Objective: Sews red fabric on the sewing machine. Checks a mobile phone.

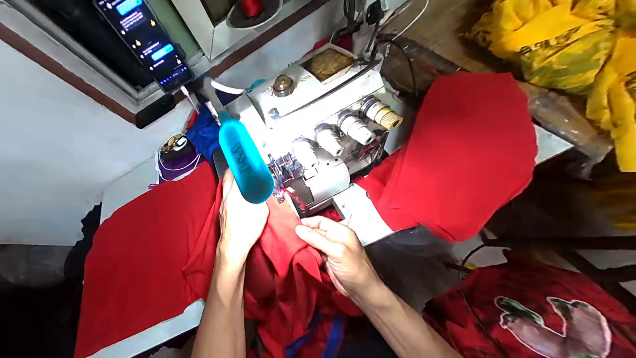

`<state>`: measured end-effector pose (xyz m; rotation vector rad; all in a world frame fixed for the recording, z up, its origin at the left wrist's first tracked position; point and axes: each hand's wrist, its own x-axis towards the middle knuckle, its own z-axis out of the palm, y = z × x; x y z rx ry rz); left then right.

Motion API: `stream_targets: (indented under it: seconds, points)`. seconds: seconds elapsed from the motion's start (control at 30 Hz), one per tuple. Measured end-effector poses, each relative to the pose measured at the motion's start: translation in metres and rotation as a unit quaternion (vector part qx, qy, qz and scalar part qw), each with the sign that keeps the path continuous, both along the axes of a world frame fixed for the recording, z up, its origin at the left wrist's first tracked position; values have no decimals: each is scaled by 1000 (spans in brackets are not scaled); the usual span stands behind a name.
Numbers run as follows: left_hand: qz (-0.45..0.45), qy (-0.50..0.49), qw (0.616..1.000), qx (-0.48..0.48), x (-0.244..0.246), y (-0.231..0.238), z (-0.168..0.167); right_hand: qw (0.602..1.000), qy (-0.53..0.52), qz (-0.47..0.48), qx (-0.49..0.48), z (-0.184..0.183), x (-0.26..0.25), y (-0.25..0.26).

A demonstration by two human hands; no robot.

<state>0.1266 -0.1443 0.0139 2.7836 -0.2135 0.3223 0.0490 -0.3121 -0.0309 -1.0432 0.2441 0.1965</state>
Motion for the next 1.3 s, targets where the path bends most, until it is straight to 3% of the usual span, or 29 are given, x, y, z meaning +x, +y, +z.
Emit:
stream_targets:
  seconds: [0.1,0.17,0.27,0.37,0.4,0.5,0.57,0.63,0.7,0.77,0.97,1.3]
  points:
    - [37,4,999,0,12,5,1,1000,-20,1,9,-3,0,0]
    - [71,19,995,-74,-3,12,-3,997,-62,48,-18,-11,-16,-10]
    - [87,81,978,-171,-86,27,-26,974,-114,184,-65,-34,-59,-35]
    - [14,19,993,-115,-166,51,-53,967,-90,224,-78,-43,-93,-49]
    - [20,5,995,-94,-172,63,-42,969,-81,218,-89,-41,-98,-50]
    - [149,-82,985,-40,-168,91,12,969,-51,181,-159,-30,-110,-41]
    - [138,-112,984,-32,-169,79,24,971,-44,156,-176,-26,-116,-34]
    - [55,-109,991,-47,-189,35,6,976,-41,147,-157,-26,-124,-29]
    - [-22,-50,986,-155,-206,-12,-26,982,-33,136,-130,-26,-131,-25]
    - [-33,-15,970,-240,-211,-35,-49,985,-25,117,-126,-26,-135,-24]
    - [19,56,935,-350,-216,-34,-46,985,-8,89,-147,-21,-135,-27]
    - [-28,-3,954,-298,-229,-41,-35,963,-56,74,-253,-11,-151,-32]
